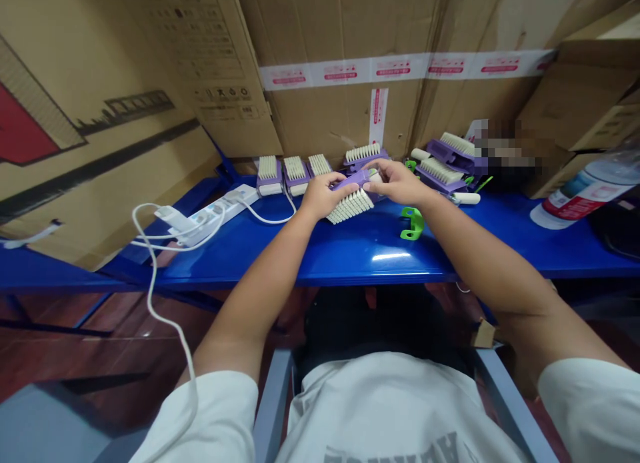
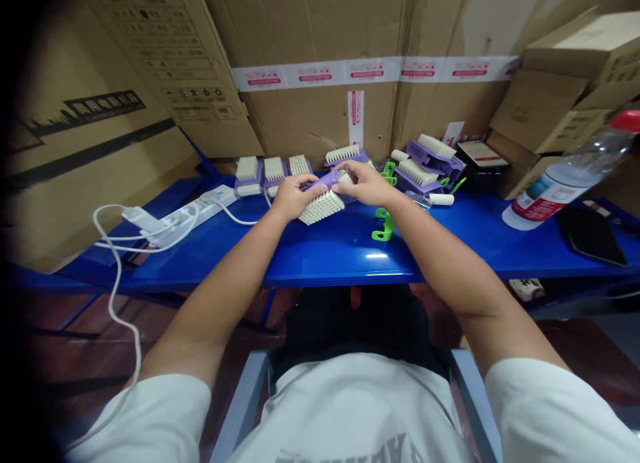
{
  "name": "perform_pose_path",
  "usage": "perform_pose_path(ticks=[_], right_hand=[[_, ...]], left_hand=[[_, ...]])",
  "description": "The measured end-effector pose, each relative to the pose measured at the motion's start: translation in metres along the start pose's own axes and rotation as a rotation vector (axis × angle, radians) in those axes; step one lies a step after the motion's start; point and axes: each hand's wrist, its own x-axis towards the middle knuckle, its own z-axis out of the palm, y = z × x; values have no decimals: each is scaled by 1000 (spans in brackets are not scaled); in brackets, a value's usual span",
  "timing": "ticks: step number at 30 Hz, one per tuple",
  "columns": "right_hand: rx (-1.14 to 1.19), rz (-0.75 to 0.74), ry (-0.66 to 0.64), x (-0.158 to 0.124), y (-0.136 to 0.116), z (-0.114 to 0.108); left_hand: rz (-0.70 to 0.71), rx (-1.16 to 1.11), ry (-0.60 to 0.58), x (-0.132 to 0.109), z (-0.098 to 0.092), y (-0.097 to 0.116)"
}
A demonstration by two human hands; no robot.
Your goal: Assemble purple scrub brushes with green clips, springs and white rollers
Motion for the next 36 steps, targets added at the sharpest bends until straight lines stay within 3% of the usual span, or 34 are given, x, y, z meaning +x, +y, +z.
perform_pose_path(ticks=[4, 9, 14, 19, 25, 30, 33, 36], right_hand=[[72, 42, 49, -2, 1, -3], [206, 128, 257, 4, 14, -14], [407, 197, 362, 7, 19, -22], [484, 164, 282, 4, 5, -4], [497, 160, 263, 3, 4, 3], [517, 265, 269, 6, 16, 1], [500, 294, 271, 7, 22, 0], [514, 325, 290, 7, 22, -4]], left_hand=[[-1, -17, 44, 3, 0, -11], [-46, -12, 101, 5, -3, -19], [-193, -90, 34, 4, 1, -18], [-168, -168, -170, 0, 13, -13], [-181, -279, -33, 4, 16, -21], [-20, -155, 71, 6, -2, -29], [109, 24, 39, 4, -11, -24], [142, 100, 10, 0, -15, -16]])
